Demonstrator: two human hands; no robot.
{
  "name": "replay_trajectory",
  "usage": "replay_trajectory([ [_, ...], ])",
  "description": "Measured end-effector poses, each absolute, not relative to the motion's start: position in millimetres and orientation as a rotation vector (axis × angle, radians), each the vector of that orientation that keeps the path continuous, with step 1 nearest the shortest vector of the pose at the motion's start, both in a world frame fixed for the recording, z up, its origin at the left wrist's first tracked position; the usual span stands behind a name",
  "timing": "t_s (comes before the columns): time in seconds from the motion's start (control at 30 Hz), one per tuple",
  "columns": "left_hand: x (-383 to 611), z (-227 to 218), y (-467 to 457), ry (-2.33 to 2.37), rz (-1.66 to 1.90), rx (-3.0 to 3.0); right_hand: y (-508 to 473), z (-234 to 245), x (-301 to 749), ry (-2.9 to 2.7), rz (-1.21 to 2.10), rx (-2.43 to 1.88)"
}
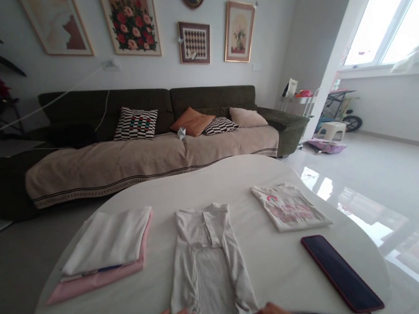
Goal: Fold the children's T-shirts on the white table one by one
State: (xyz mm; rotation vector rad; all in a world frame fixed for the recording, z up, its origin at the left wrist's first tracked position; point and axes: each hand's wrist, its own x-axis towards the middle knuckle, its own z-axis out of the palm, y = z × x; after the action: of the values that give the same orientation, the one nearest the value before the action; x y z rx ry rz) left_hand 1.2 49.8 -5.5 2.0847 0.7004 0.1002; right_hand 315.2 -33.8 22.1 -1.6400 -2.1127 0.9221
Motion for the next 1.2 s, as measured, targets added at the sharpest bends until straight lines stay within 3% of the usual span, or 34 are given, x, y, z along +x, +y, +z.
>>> replay_trajectory([
  [0.1,29,30,105,0.916,0.423,1.623,33,55,331,-1.695,0.887,-1.639],
  [0.2,65,31,172,1.002,0.708,1.138,117,60,333,-1.394,1.23,-1.519],
  [0.47,87,-33,235,1.134,0.823,1.064,196,-16,319,-1.225,1.124,-1.704],
  [0.67,82,-28,235,1.081,0.905,1.072,198,-12,329,-1.223,1.119,-1.61],
  [1.2,50,27,290,1.013,0.427,1.544,221,13,332,-1.503,1.229,-1.641],
])
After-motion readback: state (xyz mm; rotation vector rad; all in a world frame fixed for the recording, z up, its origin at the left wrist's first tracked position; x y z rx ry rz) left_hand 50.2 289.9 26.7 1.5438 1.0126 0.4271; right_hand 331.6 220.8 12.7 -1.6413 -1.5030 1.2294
